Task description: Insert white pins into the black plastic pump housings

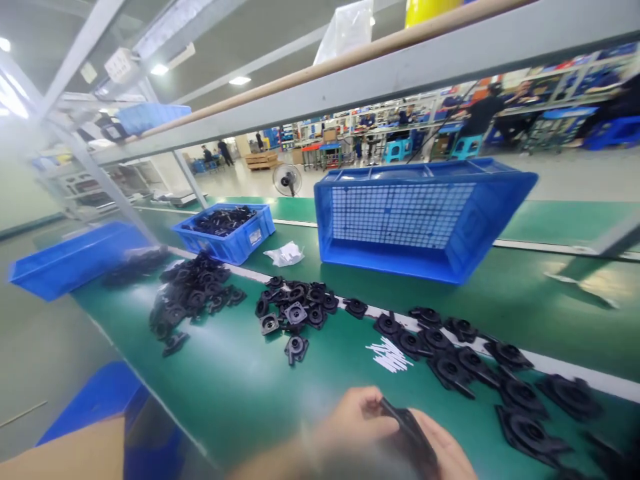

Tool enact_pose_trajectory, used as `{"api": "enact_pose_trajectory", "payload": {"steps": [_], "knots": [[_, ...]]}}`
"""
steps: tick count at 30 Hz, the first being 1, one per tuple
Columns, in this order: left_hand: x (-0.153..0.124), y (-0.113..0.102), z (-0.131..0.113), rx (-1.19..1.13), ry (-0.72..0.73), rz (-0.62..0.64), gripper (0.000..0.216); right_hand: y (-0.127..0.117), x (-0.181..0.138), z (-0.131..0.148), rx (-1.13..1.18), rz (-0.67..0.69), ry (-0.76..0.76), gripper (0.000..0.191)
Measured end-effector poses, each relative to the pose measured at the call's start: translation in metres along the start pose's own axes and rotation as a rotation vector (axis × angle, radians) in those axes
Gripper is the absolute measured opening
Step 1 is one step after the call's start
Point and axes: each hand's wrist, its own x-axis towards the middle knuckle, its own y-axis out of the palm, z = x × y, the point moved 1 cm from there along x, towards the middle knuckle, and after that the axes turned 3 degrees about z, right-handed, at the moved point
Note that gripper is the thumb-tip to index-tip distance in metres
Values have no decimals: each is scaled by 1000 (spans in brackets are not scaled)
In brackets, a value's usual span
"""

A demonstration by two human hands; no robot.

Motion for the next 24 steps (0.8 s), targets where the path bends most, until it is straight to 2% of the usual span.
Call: {"api": "enact_pose_trajectory", "payload": {"steps": [3,6,8,12,15,19,22,24], "knots": [[-3,0,3,33,-52,-16,49,11,-7,1,-286,-9,-170,29],[-9,0,4,126,-101,-98,49,20,-18,8,-508,-148,-443,32],[-10,-1,4,195,-123,-152,51,21,-22,15,-593,-242,-511,38],[-7,-1,0,337,-164,-216,56,20,-26,27,-732,-307,-512,32],[-8,5,-2,387,-178,-216,59,23,-29,31,-891,-242,-476,30],[-8,10,-3,425,-200,-226,63,26,-32,29,-1040,-99,-386,49],[-9,10,-3,418,-218,-235,64,25,-31,27,-1075,-85,-338,47],[-12,13,-4,412,-237,-292,64,25,-29,25,-1063,-117,-329,46]]}}
